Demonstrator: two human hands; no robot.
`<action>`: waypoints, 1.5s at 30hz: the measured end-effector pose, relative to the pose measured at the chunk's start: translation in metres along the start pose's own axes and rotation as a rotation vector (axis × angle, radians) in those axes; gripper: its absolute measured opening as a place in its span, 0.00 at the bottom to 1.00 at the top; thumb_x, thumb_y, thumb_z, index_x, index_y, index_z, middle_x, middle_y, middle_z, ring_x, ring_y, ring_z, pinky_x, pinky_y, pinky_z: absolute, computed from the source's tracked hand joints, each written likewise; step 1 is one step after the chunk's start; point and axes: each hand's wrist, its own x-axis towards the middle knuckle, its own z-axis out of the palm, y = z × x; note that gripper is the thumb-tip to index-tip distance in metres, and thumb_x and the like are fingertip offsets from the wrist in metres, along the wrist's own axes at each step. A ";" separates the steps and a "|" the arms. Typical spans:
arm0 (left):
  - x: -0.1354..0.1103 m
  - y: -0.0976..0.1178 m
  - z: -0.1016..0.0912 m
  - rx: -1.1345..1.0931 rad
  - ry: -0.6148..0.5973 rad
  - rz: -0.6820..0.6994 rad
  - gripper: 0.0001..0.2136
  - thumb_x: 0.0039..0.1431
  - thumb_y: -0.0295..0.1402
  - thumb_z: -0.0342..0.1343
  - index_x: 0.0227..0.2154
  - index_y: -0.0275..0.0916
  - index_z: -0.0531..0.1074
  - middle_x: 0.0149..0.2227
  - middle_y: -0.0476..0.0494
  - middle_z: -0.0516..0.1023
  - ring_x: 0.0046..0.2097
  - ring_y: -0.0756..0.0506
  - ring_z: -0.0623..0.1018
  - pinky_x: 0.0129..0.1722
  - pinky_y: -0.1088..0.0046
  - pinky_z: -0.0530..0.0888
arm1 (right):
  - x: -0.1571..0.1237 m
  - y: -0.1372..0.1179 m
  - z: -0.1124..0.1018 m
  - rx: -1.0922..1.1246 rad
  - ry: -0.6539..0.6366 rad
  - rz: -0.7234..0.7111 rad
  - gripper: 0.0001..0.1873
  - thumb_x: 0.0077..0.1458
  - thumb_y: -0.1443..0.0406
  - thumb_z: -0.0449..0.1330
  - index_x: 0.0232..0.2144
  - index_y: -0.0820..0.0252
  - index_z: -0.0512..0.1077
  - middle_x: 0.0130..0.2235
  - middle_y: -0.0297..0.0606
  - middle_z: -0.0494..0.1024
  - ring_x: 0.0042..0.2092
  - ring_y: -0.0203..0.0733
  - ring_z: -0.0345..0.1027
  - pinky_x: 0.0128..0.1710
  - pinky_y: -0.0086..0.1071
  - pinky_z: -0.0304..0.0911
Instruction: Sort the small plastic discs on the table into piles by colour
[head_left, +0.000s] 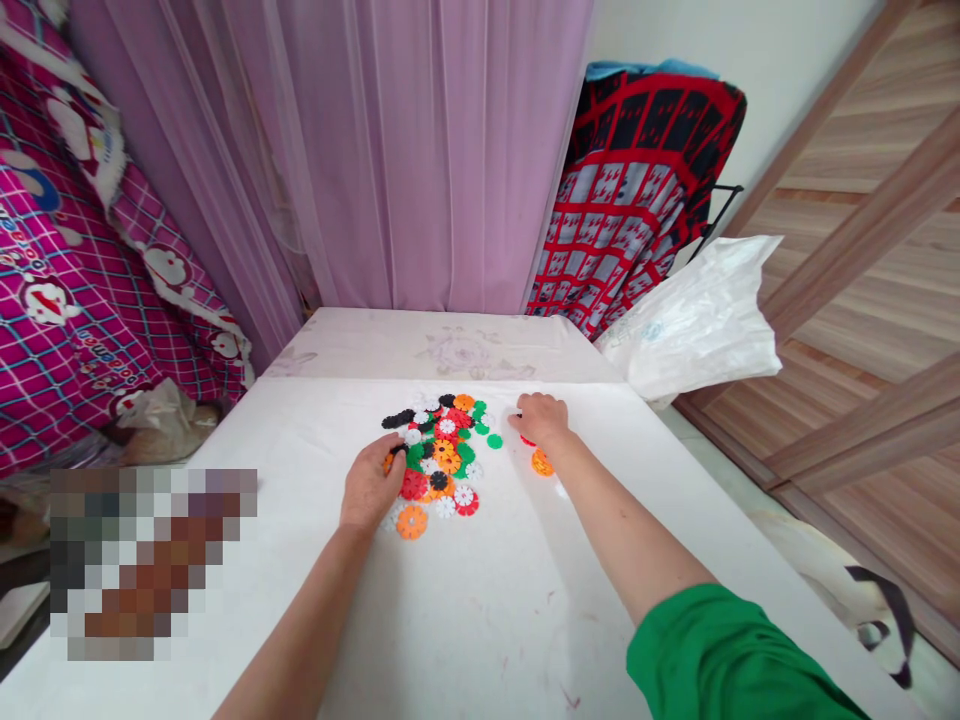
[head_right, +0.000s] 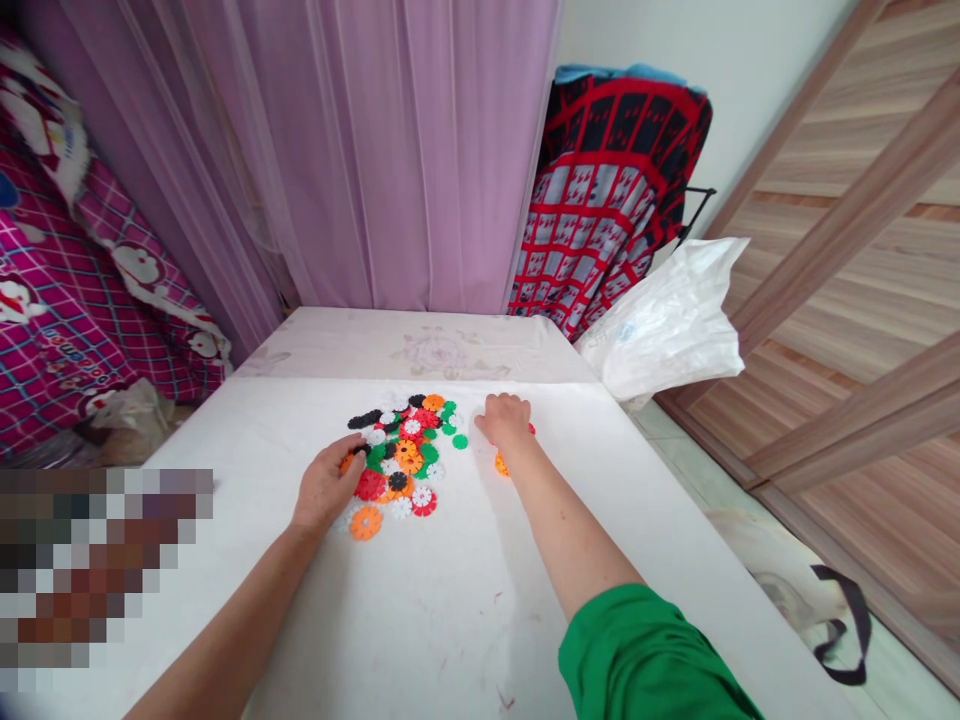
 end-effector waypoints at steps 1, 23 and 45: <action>0.000 0.000 0.000 0.000 0.000 0.003 0.15 0.57 0.37 0.48 0.43 0.42 0.76 0.50 0.44 0.79 0.52 0.42 0.76 0.56 0.62 0.70 | -0.008 -0.004 -0.001 0.020 0.053 -0.054 0.17 0.60 0.59 0.53 0.47 0.58 0.74 0.51 0.48 0.75 0.53 0.51 0.66 0.50 0.41 0.59; 0.002 -0.001 0.000 0.018 -0.018 0.011 0.16 0.57 0.36 0.47 0.44 0.40 0.76 0.50 0.41 0.79 0.52 0.41 0.76 0.56 0.61 0.70 | -0.073 -0.074 0.025 0.120 0.093 -0.852 0.09 0.52 0.62 0.62 0.37 0.58 0.74 0.39 0.38 0.75 0.43 0.43 0.65 0.40 0.34 0.56; 0.000 0.000 -0.002 0.000 -0.007 0.001 0.15 0.57 0.36 0.49 0.43 0.43 0.76 0.50 0.45 0.79 0.52 0.42 0.76 0.56 0.63 0.70 | 0.015 0.045 0.014 0.001 0.049 -0.227 0.14 0.51 0.60 0.60 0.41 0.56 0.76 0.46 0.38 0.77 0.49 0.44 0.68 0.46 0.31 0.59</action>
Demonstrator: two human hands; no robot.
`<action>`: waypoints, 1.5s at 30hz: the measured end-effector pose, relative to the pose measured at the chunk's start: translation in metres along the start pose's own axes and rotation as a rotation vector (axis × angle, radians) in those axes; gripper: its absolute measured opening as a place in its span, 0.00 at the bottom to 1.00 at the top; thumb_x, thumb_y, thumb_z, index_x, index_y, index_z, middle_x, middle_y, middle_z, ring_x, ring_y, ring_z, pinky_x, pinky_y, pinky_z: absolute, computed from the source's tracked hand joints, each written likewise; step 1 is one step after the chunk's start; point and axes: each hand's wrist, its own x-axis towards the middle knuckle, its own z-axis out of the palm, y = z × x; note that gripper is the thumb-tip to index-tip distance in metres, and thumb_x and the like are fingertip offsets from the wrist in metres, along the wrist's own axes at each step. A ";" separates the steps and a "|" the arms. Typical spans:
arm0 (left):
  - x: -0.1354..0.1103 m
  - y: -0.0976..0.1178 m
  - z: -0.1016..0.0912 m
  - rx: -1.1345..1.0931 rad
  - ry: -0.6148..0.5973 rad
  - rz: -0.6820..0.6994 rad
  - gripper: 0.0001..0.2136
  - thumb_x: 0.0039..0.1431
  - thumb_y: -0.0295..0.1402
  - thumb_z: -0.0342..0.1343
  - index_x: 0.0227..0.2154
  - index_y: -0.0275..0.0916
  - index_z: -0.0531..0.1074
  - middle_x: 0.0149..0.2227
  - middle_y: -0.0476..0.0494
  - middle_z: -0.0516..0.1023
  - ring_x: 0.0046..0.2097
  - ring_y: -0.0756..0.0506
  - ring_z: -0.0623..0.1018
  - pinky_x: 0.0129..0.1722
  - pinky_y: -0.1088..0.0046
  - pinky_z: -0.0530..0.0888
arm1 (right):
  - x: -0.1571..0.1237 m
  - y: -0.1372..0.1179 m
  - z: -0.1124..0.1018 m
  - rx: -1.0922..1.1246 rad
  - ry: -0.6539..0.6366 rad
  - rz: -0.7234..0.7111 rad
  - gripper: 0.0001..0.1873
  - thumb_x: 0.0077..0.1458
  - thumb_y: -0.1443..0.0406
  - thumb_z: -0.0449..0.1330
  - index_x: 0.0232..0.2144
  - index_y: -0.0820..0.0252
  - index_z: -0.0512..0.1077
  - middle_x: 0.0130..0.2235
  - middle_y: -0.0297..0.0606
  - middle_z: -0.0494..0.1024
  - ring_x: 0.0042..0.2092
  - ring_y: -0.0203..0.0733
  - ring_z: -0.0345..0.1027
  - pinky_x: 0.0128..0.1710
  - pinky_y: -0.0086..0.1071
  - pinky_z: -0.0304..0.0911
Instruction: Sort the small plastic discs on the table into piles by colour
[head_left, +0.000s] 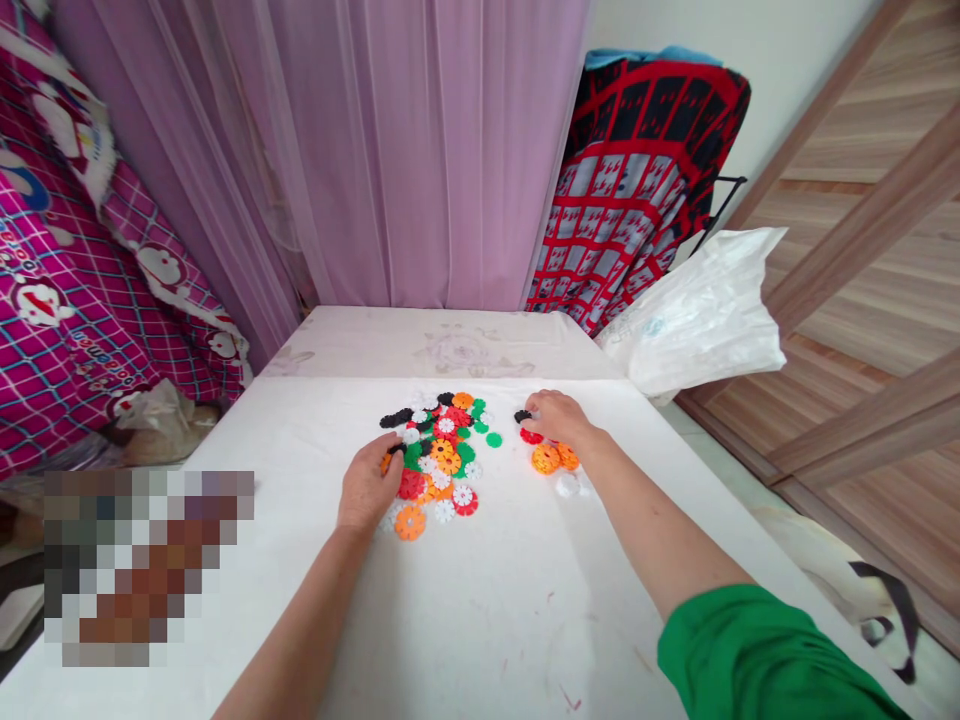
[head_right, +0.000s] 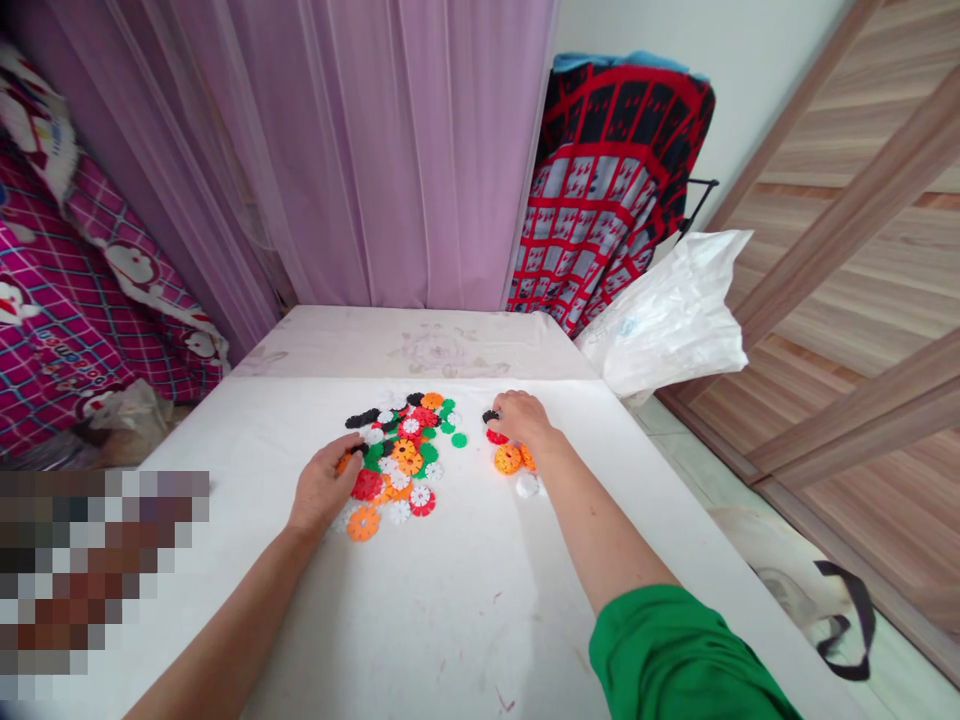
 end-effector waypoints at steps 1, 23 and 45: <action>0.000 0.000 0.000 -0.002 0.000 -0.002 0.15 0.57 0.37 0.49 0.44 0.43 0.76 0.50 0.45 0.79 0.52 0.42 0.76 0.56 0.63 0.70 | 0.001 0.000 0.002 0.003 0.003 0.002 0.14 0.51 0.60 0.60 0.40 0.56 0.76 0.46 0.39 0.78 0.49 0.44 0.68 0.46 0.31 0.59; 0.003 -0.006 0.002 0.012 0.027 0.008 0.15 0.57 0.36 0.49 0.43 0.43 0.76 0.50 0.45 0.79 0.52 0.42 0.76 0.56 0.64 0.70 | -0.079 -0.045 -0.012 0.267 0.196 -0.018 0.10 0.56 0.67 0.54 0.34 0.55 0.76 0.38 0.35 0.78 0.39 0.38 0.70 0.37 0.28 0.57; -0.072 0.004 -0.005 0.480 -0.060 0.095 0.30 0.61 0.47 0.47 0.61 0.34 0.62 0.65 0.33 0.62 0.65 0.34 0.62 0.63 0.50 0.58 | -0.139 -0.111 0.077 0.566 0.467 -0.049 0.09 0.53 0.70 0.55 0.30 0.56 0.74 0.32 0.32 0.76 0.34 0.35 0.67 0.35 0.25 0.55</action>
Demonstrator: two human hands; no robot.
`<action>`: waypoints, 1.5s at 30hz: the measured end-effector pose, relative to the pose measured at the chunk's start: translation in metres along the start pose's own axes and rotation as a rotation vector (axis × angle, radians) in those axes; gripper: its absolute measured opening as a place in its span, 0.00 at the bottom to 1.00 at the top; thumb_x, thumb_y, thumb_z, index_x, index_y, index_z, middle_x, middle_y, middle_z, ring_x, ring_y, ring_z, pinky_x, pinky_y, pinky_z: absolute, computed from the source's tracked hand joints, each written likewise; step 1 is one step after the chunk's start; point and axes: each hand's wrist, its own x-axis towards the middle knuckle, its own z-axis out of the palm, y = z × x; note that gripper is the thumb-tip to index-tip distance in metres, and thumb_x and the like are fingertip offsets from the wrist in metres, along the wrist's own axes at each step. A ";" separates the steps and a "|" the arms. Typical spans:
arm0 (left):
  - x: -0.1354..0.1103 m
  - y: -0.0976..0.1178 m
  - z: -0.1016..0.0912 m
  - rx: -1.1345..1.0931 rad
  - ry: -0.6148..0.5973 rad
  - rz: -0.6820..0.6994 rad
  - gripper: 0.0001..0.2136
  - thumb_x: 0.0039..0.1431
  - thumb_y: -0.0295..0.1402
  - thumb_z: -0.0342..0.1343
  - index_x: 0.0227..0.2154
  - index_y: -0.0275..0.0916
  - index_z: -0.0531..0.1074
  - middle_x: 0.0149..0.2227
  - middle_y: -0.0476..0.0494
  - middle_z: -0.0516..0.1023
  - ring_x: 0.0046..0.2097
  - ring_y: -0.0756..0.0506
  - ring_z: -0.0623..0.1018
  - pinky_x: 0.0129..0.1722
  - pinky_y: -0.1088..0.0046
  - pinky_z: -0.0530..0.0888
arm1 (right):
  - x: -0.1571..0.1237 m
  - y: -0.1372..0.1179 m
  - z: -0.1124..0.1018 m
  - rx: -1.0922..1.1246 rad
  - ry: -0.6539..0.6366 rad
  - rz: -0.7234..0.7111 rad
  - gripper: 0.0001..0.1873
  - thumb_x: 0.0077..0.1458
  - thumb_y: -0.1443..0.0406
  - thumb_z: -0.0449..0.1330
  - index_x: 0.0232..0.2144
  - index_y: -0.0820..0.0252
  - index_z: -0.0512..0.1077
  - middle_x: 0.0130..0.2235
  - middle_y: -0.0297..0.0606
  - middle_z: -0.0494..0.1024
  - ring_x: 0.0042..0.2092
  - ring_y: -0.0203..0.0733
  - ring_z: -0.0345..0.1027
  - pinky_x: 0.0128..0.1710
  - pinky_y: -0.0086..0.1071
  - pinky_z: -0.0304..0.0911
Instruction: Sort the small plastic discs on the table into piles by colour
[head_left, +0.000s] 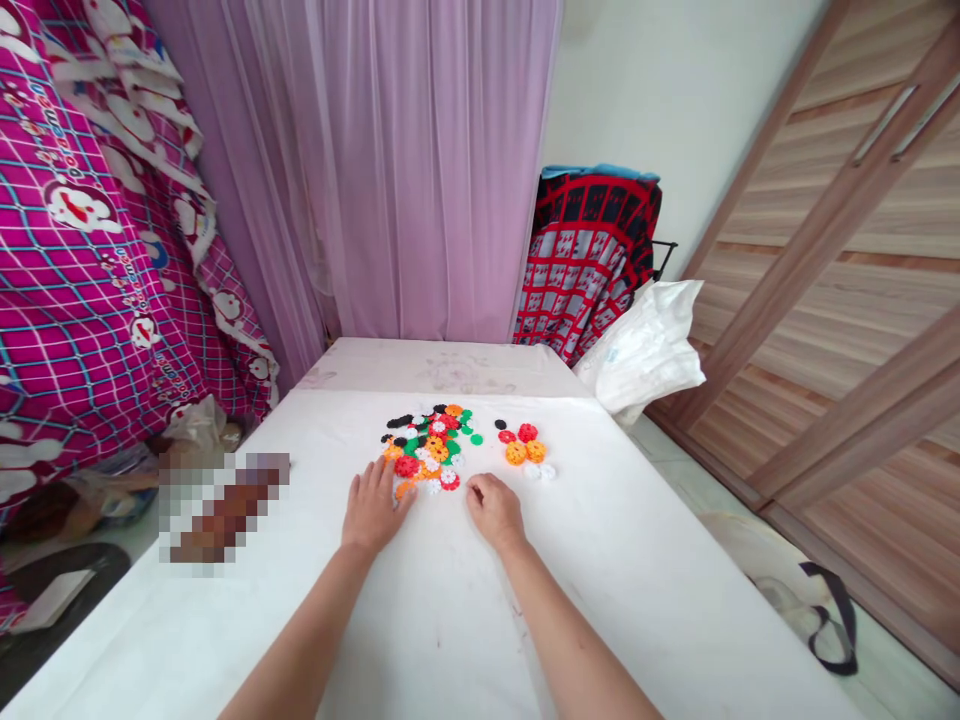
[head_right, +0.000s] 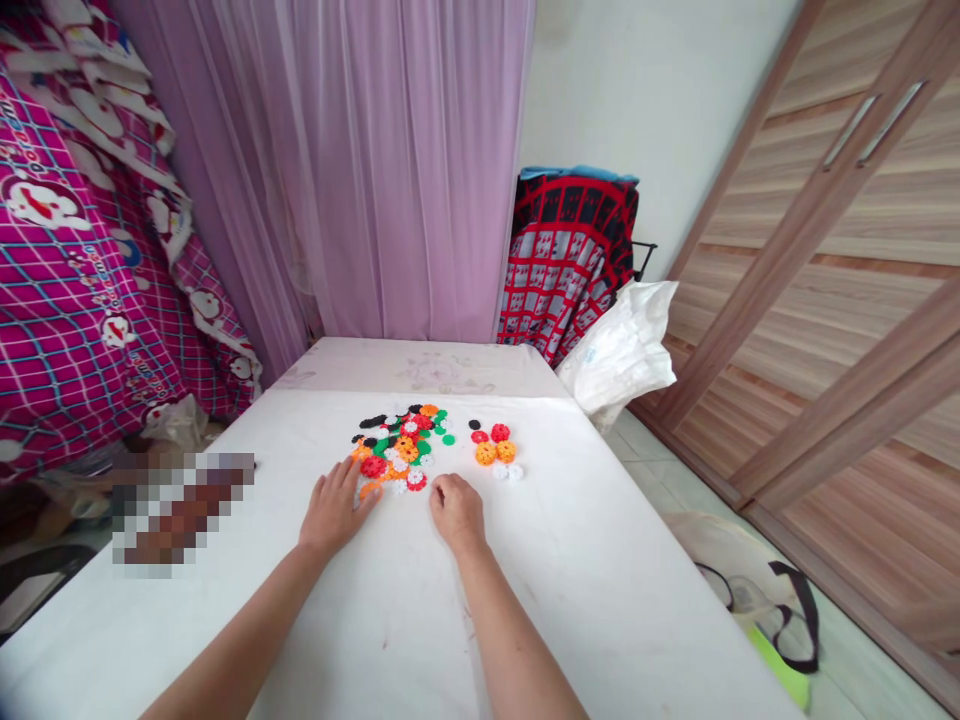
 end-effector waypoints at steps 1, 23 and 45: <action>-0.002 0.002 0.000 0.053 -0.034 0.001 0.32 0.61 0.49 0.46 0.63 0.34 0.59 0.66 0.32 0.59 0.66 0.34 0.60 0.64 0.48 0.56 | -0.001 0.000 0.000 -0.007 -0.001 -0.007 0.09 0.53 0.71 0.55 0.30 0.56 0.74 0.32 0.32 0.76 0.35 0.35 0.67 0.35 0.26 0.55; -0.014 0.013 -0.021 0.076 -0.190 0.179 0.20 0.66 0.43 0.43 0.59 0.55 0.65 0.68 0.45 0.55 0.67 0.38 0.58 0.64 0.54 0.57 | -0.012 -0.009 -0.010 -0.111 -0.089 -0.022 0.10 0.55 0.71 0.54 0.33 0.56 0.75 0.37 0.36 0.77 0.39 0.37 0.69 0.39 0.27 0.56; -0.016 0.006 -0.003 0.075 -0.014 0.004 0.24 0.65 0.38 0.42 0.61 0.35 0.62 0.65 0.35 0.61 0.66 0.35 0.61 0.63 0.50 0.58 | -0.013 -0.036 0.008 -0.101 0.035 -0.152 0.21 0.49 0.59 0.64 0.46 0.58 0.72 0.42 0.40 0.75 0.44 0.44 0.67 0.46 0.35 0.60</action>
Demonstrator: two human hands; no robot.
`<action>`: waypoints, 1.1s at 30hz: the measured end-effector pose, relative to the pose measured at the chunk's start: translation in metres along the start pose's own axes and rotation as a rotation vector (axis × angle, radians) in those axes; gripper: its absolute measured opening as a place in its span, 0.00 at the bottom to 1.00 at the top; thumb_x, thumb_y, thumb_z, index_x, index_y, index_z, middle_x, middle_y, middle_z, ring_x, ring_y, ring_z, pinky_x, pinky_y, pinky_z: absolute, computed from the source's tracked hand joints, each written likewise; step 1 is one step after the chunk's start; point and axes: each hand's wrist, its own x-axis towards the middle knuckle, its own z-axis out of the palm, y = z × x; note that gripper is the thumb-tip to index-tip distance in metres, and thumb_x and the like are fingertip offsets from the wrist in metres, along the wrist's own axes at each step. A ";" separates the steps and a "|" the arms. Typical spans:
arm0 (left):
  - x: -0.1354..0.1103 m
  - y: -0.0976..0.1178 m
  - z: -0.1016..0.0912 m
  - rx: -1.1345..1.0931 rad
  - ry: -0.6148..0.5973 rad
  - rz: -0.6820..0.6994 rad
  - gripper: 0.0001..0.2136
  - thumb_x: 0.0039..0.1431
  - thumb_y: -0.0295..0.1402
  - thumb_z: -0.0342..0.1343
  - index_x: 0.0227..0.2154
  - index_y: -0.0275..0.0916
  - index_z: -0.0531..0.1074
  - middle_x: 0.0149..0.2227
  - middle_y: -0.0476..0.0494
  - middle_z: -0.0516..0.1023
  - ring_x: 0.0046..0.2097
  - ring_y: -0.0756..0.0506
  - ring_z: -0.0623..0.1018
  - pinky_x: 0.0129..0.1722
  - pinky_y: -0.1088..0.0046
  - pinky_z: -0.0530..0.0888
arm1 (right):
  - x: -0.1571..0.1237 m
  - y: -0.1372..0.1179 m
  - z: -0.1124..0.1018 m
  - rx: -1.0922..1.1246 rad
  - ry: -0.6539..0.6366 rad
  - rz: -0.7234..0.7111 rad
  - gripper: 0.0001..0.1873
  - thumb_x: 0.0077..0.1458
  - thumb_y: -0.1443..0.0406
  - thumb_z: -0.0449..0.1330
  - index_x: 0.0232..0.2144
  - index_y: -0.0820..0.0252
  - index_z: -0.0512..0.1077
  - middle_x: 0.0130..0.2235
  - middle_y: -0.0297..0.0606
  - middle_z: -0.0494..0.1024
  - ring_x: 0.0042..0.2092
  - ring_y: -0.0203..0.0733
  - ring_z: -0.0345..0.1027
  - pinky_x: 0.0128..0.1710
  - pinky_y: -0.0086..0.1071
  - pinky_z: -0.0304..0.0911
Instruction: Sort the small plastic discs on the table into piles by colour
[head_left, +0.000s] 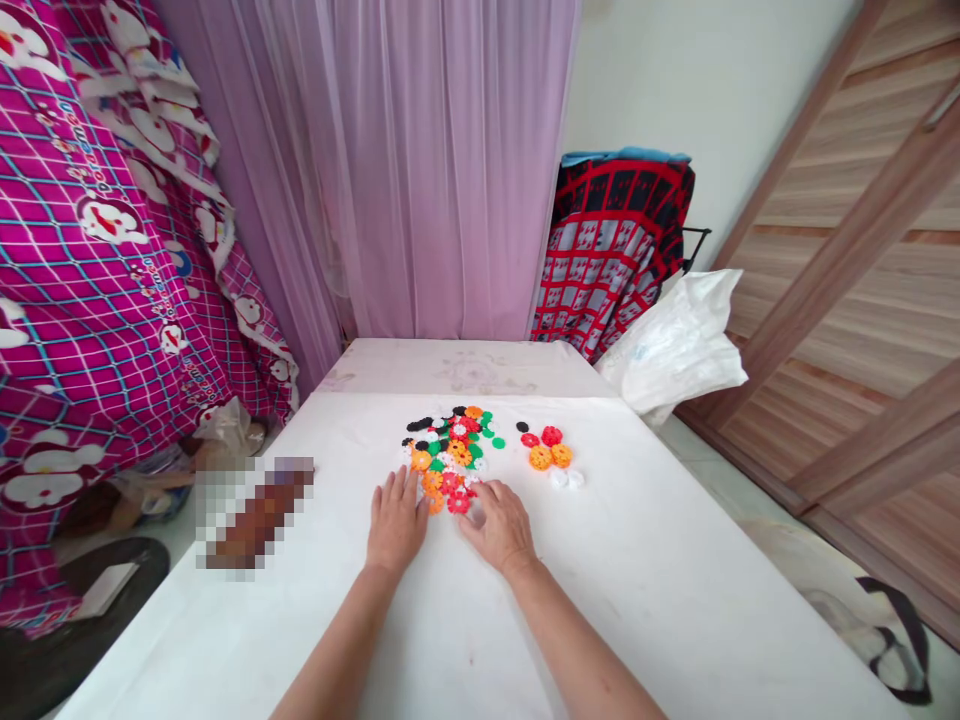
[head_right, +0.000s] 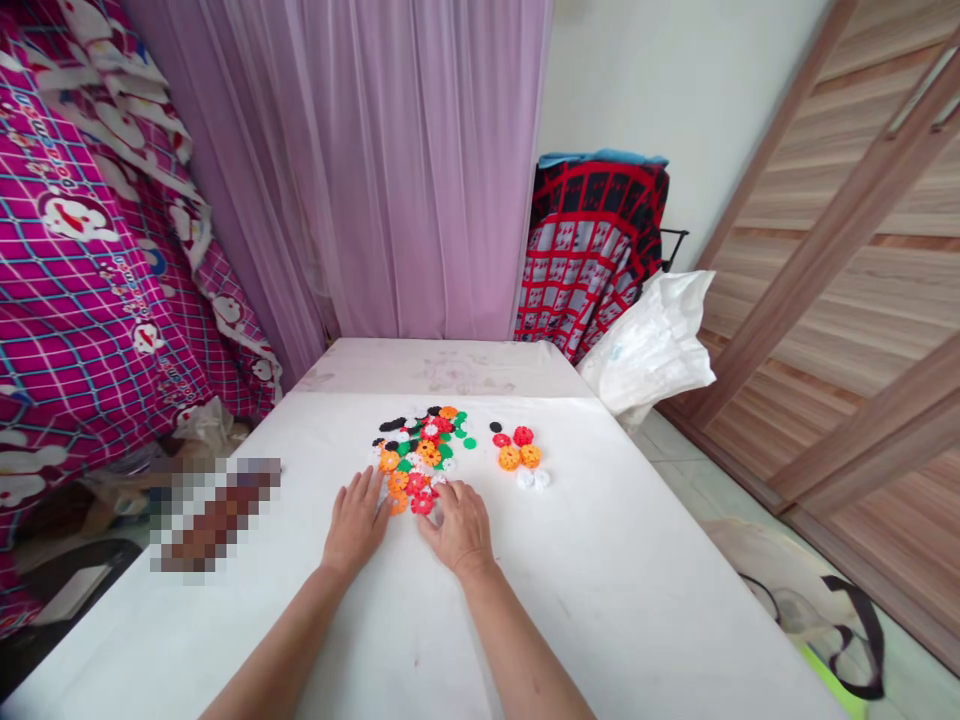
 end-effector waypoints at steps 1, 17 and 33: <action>-0.001 -0.001 0.001 -0.002 0.003 -0.001 0.24 0.65 0.38 0.41 0.61 0.35 0.63 0.65 0.35 0.61 0.65 0.35 0.61 0.63 0.49 0.58 | 0.000 0.000 0.000 -0.002 -0.010 -0.003 0.22 0.48 0.58 0.65 0.46 0.58 0.73 0.43 0.40 0.75 0.44 0.45 0.67 0.47 0.35 0.60; 0.028 -0.016 0.008 -0.222 0.019 0.038 0.22 0.65 0.43 0.42 0.57 0.43 0.68 0.63 0.39 0.65 0.63 0.38 0.65 0.62 0.52 0.61 | 0.004 -0.005 0.007 0.018 -0.079 0.088 0.11 0.48 0.59 0.66 0.34 0.56 0.73 0.36 0.37 0.73 0.40 0.43 0.66 0.41 0.34 0.57; 0.029 -0.016 -0.002 -0.331 0.119 -0.029 0.21 0.63 0.42 0.44 0.51 0.39 0.73 0.58 0.39 0.73 0.57 0.40 0.72 0.59 0.57 0.68 | -0.002 0.006 -0.002 -0.043 -0.139 0.110 0.21 0.47 0.54 0.66 0.43 0.55 0.74 0.38 0.39 0.74 0.41 0.44 0.67 0.41 0.35 0.58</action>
